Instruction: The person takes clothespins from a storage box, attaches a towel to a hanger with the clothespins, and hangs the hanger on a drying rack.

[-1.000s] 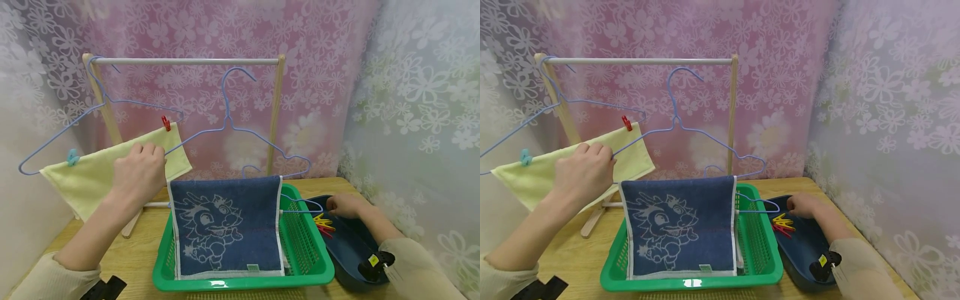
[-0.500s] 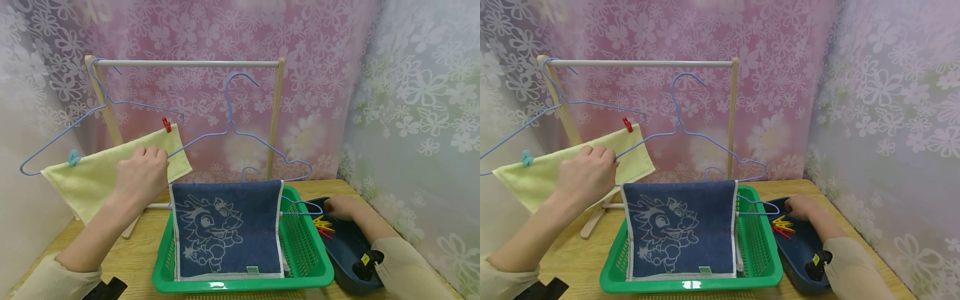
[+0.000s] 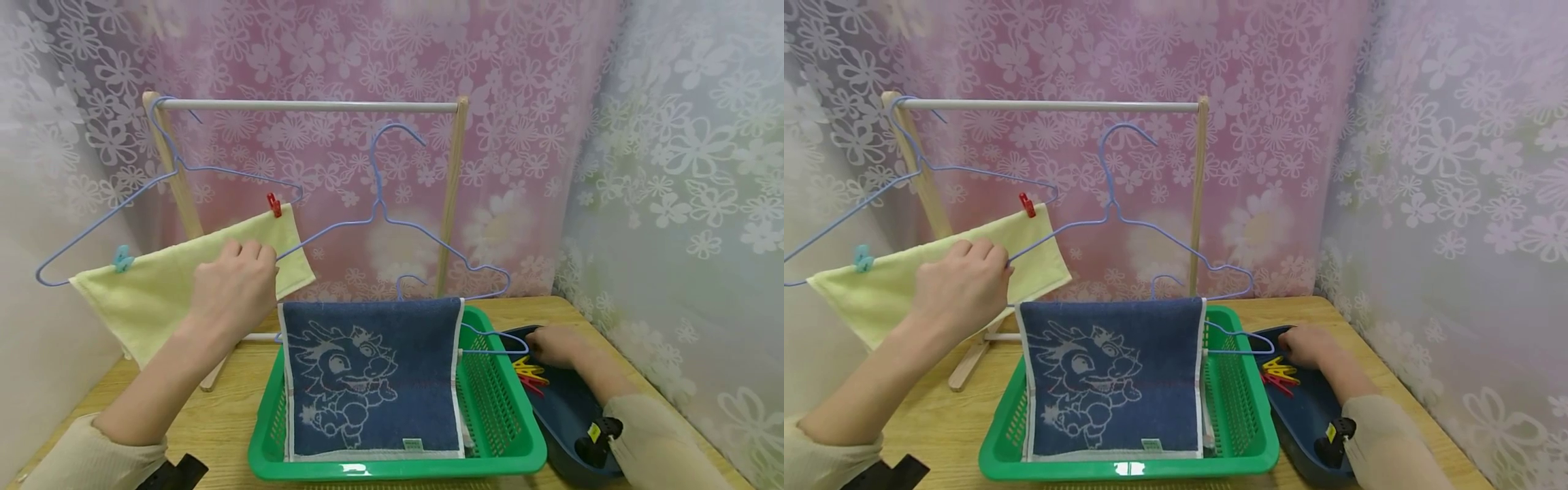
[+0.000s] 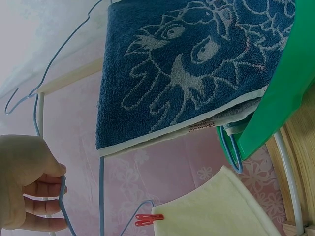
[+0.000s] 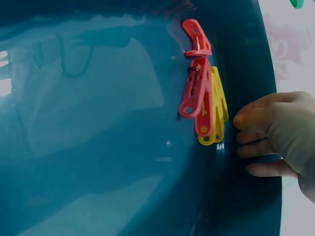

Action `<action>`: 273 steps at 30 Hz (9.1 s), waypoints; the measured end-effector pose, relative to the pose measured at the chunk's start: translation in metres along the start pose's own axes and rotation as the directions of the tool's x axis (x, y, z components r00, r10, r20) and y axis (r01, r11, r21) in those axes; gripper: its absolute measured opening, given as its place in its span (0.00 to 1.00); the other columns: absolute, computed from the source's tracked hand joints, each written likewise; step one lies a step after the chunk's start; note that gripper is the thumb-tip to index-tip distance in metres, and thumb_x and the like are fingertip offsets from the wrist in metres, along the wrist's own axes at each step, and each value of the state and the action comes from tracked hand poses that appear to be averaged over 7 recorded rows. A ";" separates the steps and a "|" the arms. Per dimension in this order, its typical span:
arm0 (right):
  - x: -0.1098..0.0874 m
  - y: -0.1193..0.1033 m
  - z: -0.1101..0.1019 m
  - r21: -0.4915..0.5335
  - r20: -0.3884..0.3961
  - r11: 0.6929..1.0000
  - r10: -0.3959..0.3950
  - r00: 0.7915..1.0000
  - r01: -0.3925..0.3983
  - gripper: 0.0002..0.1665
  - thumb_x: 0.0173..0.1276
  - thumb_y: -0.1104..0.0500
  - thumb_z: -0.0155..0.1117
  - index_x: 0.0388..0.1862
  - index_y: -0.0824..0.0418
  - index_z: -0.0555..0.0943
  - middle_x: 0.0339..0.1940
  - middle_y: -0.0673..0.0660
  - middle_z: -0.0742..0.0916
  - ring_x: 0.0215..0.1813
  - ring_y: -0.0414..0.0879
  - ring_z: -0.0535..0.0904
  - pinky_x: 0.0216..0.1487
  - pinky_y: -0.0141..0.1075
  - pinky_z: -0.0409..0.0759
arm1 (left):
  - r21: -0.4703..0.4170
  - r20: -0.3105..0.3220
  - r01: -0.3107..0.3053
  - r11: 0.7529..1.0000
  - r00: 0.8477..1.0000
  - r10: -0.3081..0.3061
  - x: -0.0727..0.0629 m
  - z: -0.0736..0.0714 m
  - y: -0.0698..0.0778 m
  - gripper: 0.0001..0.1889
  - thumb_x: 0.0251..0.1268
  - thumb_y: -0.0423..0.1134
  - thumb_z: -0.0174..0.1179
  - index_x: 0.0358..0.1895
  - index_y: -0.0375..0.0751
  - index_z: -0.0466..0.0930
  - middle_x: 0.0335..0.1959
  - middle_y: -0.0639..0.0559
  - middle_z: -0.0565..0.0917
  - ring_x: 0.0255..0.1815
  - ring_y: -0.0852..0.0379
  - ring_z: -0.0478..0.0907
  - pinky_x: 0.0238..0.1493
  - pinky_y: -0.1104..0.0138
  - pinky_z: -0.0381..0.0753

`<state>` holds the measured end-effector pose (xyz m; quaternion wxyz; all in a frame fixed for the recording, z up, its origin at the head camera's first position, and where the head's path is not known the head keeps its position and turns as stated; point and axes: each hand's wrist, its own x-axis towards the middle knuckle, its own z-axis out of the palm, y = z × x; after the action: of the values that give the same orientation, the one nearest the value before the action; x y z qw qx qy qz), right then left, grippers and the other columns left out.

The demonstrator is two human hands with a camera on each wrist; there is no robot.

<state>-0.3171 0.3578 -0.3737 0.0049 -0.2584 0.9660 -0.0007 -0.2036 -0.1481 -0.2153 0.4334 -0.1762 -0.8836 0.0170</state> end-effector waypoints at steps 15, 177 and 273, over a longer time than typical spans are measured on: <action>0.002 0.001 0.018 0.254 -0.027 0.967 0.032 0.999 -0.024 0.11 0.59 0.51 0.66 0.26 0.52 0.74 0.19 0.45 0.72 0.21 0.37 0.66 0.26 0.34 0.65 | 0.003 0.017 0.000 1.000 1.000 -0.001 0.000 0.003 0.000 0.07 0.54 0.27 0.52 0.21 0.33 0.69 0.19 0.44 0.70 0.21 0.46 0.65 0.09 0.59 0.61; -0.053 -0.100 -0.120 0.471 -0.656 0.823 0.087 0.749 0.317 0.16 0.61 0.71 0.61 0.49 0.71 0.75 0.43 0.51 0.79 0.39 0.33 0.80 0.40 0.24 0.76 | 0.003 0.081 0.005 1.000 0.997 -0.005 -0.003 0.005 0.000 0.06 0.54 0.28 0.56 0.23 0.33 0.70 0.21 0.44 0.71 0.23 0.47 0.66 0.10 0.60 0.63; 0.027 -0.252 -0.129 -0.682 -0.508 0.600 -0.800 0.318 0.419 0.17 0.72 0.65 0.45 0.31 0.58 0.81 0.41 0.58 0.79 0.41 0.51 0.76 0.48 0.42 0.73 | 0.022 -0.003 -0.048 0.999 0.999 0.048 -0.005 0.009 0.000 0.09 0.48 0.24 0.54 0.18 0.36 0.65 0.18 0.46 0.68 0.20 0.48 0.64 0.08 0.63 0.59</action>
<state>-0.2161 0.1261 -0.2437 -0.4730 -0.5796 0.6565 0.0970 -0.2072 -0.1483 -0.2246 0.4366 -0.1924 -0.8781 0.0368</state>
